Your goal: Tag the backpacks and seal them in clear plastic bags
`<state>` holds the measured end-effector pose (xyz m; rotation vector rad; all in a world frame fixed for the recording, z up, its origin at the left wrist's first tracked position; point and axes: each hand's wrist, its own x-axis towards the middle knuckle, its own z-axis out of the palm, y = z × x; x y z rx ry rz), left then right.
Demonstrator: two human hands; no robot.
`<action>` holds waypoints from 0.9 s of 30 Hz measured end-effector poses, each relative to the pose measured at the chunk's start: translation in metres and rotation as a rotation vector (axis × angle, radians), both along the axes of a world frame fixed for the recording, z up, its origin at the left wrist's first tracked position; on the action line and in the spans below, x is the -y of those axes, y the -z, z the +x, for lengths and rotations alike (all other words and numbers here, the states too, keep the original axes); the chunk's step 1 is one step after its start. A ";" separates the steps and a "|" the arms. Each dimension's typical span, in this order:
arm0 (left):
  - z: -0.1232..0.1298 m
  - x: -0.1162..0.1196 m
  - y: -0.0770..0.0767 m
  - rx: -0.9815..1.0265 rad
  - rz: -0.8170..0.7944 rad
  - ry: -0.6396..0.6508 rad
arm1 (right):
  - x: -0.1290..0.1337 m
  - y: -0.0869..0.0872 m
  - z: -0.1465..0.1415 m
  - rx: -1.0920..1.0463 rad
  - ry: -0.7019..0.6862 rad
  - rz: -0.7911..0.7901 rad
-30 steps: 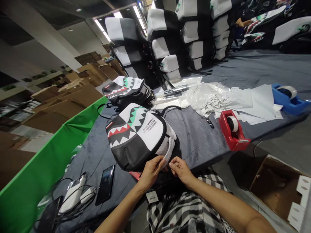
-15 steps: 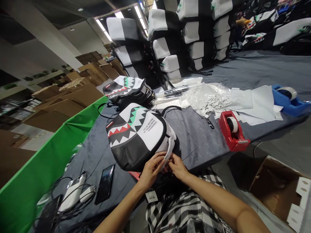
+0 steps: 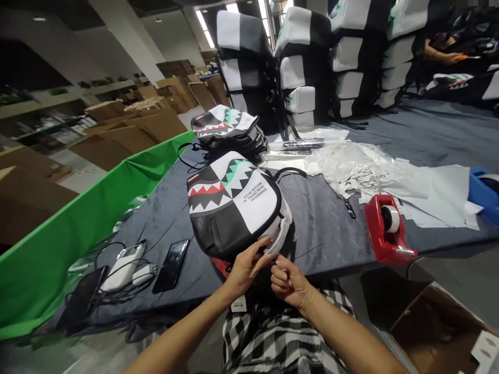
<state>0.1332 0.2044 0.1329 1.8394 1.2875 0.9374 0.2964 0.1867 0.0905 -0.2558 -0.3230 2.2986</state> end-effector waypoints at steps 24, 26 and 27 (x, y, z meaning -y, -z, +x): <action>-0.078 0.006 0.033 -1.033 0.959 0.098 | -0.023 -0.024 -0.015 0.669 0.204 0.016; -0.077 -0.002 0.038 -1.021 0.953 0.092 | -0.023 -0.026 -0.020 0.772 0.240 0.063; -0.076 -0.004 0.040 -1.007 0.956 0.069 | -0.022 -0.026 -0.020 0.802 0.253 0.086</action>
